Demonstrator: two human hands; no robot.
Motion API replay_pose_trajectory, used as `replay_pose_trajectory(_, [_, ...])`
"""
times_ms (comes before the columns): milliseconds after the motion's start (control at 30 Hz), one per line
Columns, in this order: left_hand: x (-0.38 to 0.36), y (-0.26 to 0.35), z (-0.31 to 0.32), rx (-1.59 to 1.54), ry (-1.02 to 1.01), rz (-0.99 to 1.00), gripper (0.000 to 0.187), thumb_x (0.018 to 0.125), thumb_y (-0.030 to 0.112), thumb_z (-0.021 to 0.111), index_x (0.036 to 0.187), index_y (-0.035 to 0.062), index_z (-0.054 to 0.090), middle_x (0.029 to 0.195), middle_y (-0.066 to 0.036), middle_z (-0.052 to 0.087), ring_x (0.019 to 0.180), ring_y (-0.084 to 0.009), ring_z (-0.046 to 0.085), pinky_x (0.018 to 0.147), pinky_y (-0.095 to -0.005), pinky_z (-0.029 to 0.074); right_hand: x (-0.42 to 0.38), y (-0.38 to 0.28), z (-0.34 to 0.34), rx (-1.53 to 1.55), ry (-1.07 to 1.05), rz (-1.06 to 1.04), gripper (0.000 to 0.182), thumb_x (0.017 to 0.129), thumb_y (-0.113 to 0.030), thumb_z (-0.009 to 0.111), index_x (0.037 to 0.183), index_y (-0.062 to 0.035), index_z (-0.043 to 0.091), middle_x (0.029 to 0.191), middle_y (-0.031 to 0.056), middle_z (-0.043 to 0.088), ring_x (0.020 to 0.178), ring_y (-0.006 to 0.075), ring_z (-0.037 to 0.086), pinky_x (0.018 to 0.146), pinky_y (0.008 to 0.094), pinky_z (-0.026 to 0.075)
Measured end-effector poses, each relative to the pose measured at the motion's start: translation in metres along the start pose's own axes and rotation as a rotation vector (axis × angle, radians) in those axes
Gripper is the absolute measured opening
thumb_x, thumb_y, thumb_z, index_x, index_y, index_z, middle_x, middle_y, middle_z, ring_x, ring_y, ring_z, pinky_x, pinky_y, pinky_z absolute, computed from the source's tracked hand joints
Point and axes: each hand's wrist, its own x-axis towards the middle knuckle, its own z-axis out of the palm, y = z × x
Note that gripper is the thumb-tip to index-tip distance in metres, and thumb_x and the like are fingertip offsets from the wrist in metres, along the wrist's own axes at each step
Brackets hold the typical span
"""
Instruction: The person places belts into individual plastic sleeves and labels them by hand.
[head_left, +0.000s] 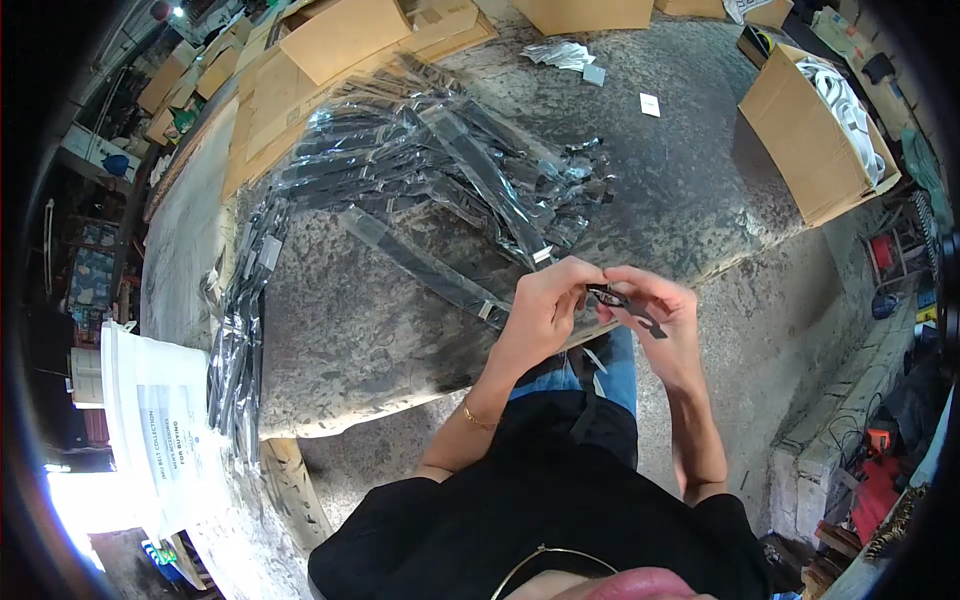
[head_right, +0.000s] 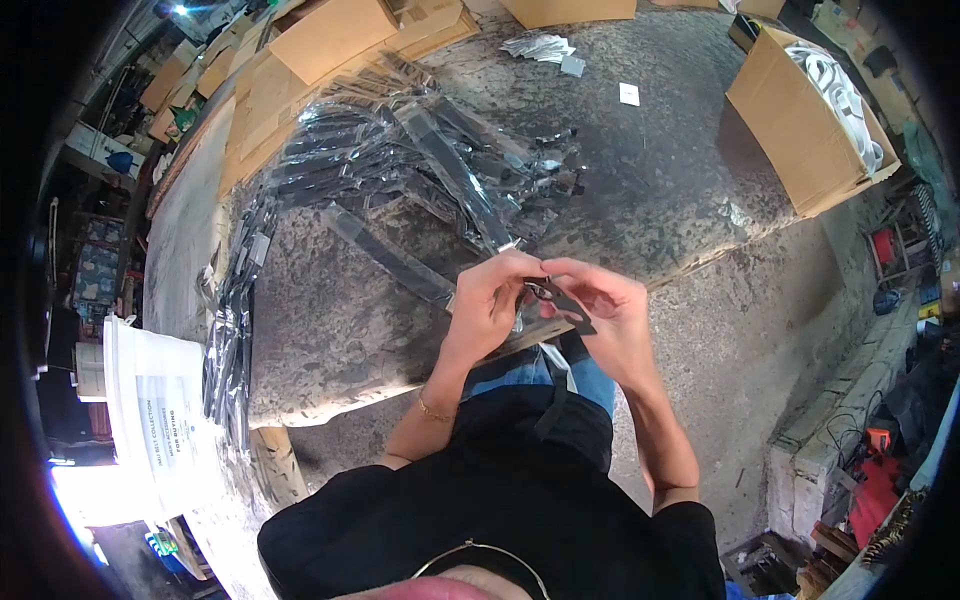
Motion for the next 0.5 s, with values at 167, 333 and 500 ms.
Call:
replay_pose_trajectory(167, [0.0, 0.002, -0.004, 0.027, -0.076, -0.033, 0.024, 0.081, -0.013, 0.048, 0.097, 0.0015, 0.059, 0.081, -0.01, 0.06, 0.063, -0.0199, 0.057, 0.059, -0.0277, 0.045, -0.002, -0.001, -0.002, -0.047, 0.002, -0.025, 0.026, 0.083, 0.01, 0.058, 0.108, 0.0042, 0.06, 0.093, 0.0106, 0.066, 0.08, 0.0136, 0.063, 0.074, 0.0251, 0.05])
replay_pose_trajectory(333, [-0.002, -0.005, 0.0, 0.023, -0.127, -0.004, 0.025, 0.079, -0.013, 0.05, 0.097, 0.0023, 0.06, 0.081, -0.011, 0.061, 0.065, -0.0247, 0.059, 0.06, -0.0296, 0.045, -0.008, 0.017, -0.015, 0.096, -0.003, 0.05, 0.013, 0.085, 0.004, 0.061, 0.097, 0.0038, 0.058, 0.09, 0.0095, 0.065, 0.08, 0.0144, 0.063, 0.073, 0.0251, 0.051])
replay_pose_trajectory(500, [-0.005, -0.003, -0.001, -0.012, -0.237, -0.084, 0.026, 0.077, -0.013, 0.051, 0.097, 0.0025, 0.06, 0.079, -0.012, 0.06, 0.066, -0.0256, 0.059, 0.06, -0.0296, 0.045, -0.01, 0.02, -0.03, 0.198, -0.143, 0.182, 0.01, 0.086, -0.002, 0.063, 0.093, 0.0022, 0.057, 0.087, 0.0083, 0.064, 0.079, 0.0155, 0.063, 0.071, 0.0259, 0.05])
